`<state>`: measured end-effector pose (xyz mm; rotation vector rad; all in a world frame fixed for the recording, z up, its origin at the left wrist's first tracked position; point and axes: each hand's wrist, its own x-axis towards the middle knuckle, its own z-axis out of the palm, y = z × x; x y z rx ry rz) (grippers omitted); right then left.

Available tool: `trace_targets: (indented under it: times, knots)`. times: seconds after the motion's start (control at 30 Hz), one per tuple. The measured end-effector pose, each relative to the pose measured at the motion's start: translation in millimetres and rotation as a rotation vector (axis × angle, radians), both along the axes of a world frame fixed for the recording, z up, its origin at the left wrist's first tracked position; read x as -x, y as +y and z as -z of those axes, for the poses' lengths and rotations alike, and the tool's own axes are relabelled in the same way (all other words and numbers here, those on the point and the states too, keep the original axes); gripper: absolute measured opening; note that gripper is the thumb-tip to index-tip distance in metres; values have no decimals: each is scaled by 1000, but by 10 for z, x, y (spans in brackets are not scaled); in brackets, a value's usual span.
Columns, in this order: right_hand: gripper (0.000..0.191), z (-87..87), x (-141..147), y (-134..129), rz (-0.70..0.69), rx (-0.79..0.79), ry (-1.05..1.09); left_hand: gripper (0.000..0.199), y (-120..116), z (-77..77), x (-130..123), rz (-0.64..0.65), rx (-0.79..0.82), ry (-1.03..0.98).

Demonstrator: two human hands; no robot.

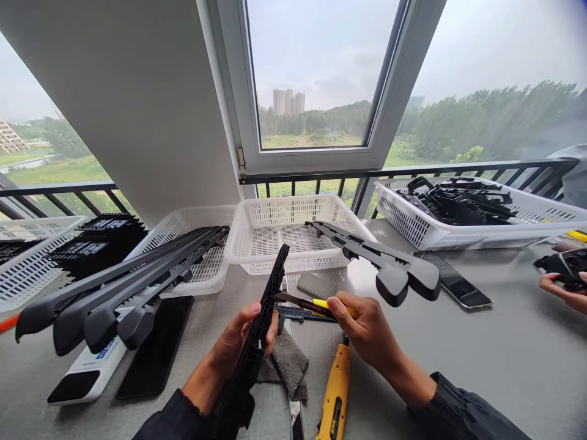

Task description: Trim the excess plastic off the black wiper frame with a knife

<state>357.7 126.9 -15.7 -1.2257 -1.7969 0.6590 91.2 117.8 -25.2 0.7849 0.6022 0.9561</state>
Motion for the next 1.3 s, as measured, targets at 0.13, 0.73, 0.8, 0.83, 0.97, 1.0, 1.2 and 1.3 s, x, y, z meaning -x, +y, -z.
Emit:
trace_targets:
  times: [0.13,0.73,0.8,0.83,0.97,1.0,1.2,1.3]
  knots:
    - [61,-8,4,8,-31,15,-2,50,-23,-23,7,-9,7,21]
    - [39,-50,75,-107,-204,-36,-108,43,-84,-62,26,139,13,67]
    - [40,-49,76,-110,-199,-42,-100,43,-85,-75,21,145,9,68]
    - [41,-51,78,-113,-192,-40,-92,43,-85,-83,19,144,1,66]
    - [43,-54,88,-119,-175,-16,-73,40,-81,-98,13,149,-26,60]
    - [43,-54,91,-120,-179,-8,-78,41,-80,-94,14,149,-25,60]
    - [44,-51,95,-128,-208,-18,-107,43,-79,-54,24,129,25,52]
    - [41,-45,88,-133,-222,-3,-89,40,-74,-62,17,121,34,25]
